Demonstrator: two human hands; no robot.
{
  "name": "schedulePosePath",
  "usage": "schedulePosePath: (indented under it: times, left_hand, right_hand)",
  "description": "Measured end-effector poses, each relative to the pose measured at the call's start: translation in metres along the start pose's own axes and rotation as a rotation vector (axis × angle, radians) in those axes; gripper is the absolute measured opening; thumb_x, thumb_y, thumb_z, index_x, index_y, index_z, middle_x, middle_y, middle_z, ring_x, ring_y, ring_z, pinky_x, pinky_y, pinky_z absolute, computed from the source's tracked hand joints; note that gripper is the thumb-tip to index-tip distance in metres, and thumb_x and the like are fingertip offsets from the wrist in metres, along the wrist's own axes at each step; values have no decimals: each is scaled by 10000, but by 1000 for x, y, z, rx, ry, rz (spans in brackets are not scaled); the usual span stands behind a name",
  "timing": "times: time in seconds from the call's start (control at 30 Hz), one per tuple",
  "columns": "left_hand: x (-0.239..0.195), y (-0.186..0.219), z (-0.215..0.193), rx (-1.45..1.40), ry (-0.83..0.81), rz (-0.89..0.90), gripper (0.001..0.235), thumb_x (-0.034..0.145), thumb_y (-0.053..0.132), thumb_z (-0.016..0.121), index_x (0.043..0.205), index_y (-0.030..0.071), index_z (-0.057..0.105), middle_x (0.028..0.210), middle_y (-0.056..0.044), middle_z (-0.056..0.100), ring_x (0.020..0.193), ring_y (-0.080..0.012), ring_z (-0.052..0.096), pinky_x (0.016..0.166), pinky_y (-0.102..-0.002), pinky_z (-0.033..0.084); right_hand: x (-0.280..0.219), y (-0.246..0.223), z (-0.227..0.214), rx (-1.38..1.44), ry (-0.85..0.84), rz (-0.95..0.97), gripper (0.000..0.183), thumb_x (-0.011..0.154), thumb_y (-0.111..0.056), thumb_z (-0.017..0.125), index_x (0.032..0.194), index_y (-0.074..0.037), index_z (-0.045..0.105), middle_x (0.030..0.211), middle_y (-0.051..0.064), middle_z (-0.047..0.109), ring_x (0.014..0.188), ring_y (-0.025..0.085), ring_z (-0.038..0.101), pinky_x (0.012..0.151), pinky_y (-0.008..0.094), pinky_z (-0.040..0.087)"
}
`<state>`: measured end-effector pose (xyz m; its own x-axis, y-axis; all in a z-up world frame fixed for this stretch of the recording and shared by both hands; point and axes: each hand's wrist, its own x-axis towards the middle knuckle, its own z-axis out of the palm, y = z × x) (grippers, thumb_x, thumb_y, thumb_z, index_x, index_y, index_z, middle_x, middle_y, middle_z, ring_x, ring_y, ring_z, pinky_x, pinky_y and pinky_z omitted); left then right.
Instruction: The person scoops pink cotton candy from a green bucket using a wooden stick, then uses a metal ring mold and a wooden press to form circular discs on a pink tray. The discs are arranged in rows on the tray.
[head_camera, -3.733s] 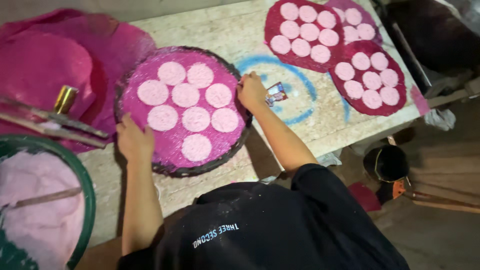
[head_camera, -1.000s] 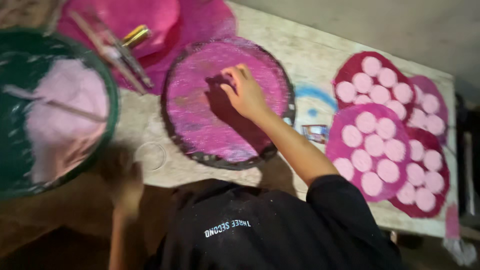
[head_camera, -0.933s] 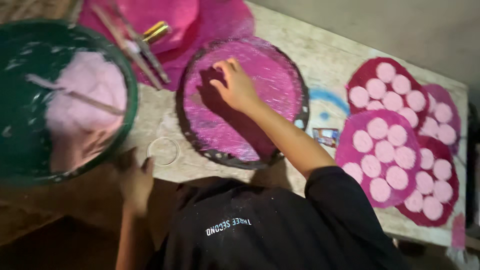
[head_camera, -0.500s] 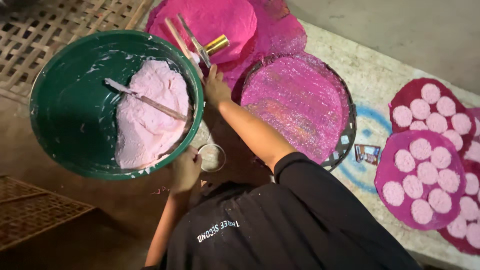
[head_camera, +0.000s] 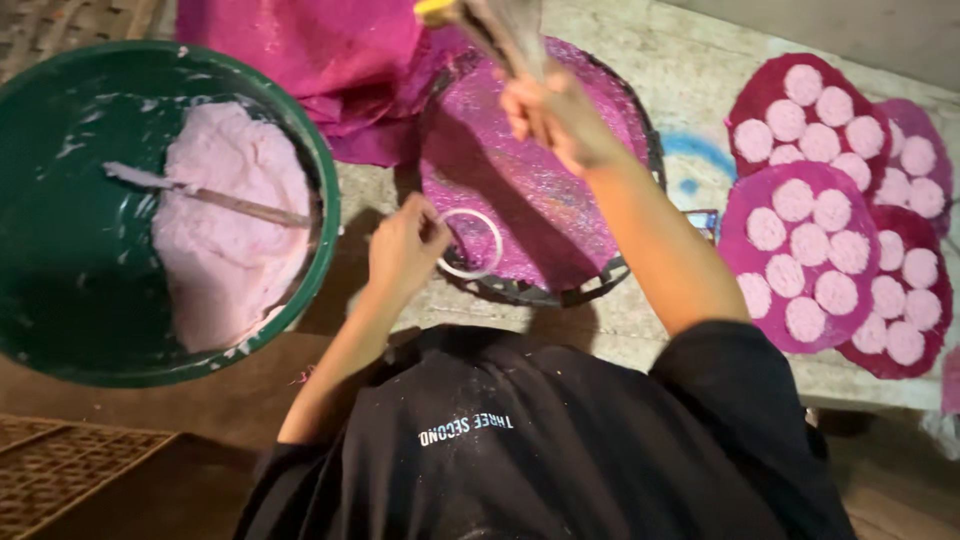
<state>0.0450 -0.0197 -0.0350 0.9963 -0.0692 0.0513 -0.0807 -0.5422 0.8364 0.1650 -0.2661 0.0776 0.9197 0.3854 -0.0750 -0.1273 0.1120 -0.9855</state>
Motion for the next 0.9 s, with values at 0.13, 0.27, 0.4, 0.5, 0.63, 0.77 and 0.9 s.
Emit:
schedulePosePath:
  times: [0.13, 0.27, 0.4, 0.5, 0.63, 0.77, 0.9]
  left_hand:
    - [59, 4, 15, -639, -46, -68, 116, 1004, 137, 683, 1017, 24, 665, 886, -175, 699, 703, -274, 680, 654, -358, 494]
    - [117, 8, 32, -587, -14, -12, 412, 1041, 177, 677, 1398, 27, 536, 980, -122, 774, 850, -291, 703, 722, -406, 542]
    - [147, 18, 47, 436, 48, 165, 1012, 900, 202, 743, 1639, 136, 56, 1025, -164, 739, 850, -335, 730, 714, -465, 559]
    - [168, 24, 53, 732, 21, 76, 1141, 866, 266, 799, 1628, 180, -47, 1124, -223, 668, 820, -367, 719, 710, -471, 567]
    - [188, 16, 64, 682, 83, 115, 1062, 819, 291, 834, 1594, 93, 135, 1110, -223, 666, 796, -390, 710, 654, -490, 561]
    - [201, 3, 69, 673, 45, 122, 393, 872, 258, 804, 1186, 102, 627, 1019, -143, 737, 954, -335, 720, 798, -485, 550]
    - [197, 8, 64, 737, 41, 186, 111, 957, 209, 737, 1033, 131, 713, 952, -160, 746, 915, -329, 723, 784, -470, 541]
  right_hand:
    - [-108, -28, -37, 15, 135, -126, 540, 935, -362, 706, 1318, -45, 495, 899, 18, 541, 729, 100, 520, 650, 278, 454]
    - [-192, -10, -59, -44, 347, -255, 660, 914, -411, 736, 1384, -10, 503, 914, 35, 537, 743, 103, 509, 675, 274, 437]
    - [-249, 21, -73, -38, 507, -298, 645, 907, -368, 716, 1387, 3, 497, 909, 33, 522, 736, 101, 481, 669, 269, 425]
    - [-278, 34, -84, -80, 614, -294, 604, 906, -340, 690, 1360, 4, 488, 898, 36, 526, 740, 105, 483, 667, 269, 426]
    - [-307, 45, -96, -131, 698, -297, 551, 914, -318, 686, 1318, 4, 494, 861, 40, 519, 731, 112, 485, 673, 276, 432]
    - [-312, 53, -107, -122, 739, -324, 516, 927, -308, 695, 1292, -2, 497, 873, 41, 521, 748, 115, 496, 684, 283, 439]
    - [-304, 57, -115, -70, 739, -349, 546, 902, -300, 708, 1308, -7, 489, 887, 45, 540, 739, 114, 498, 673, 284, 440]
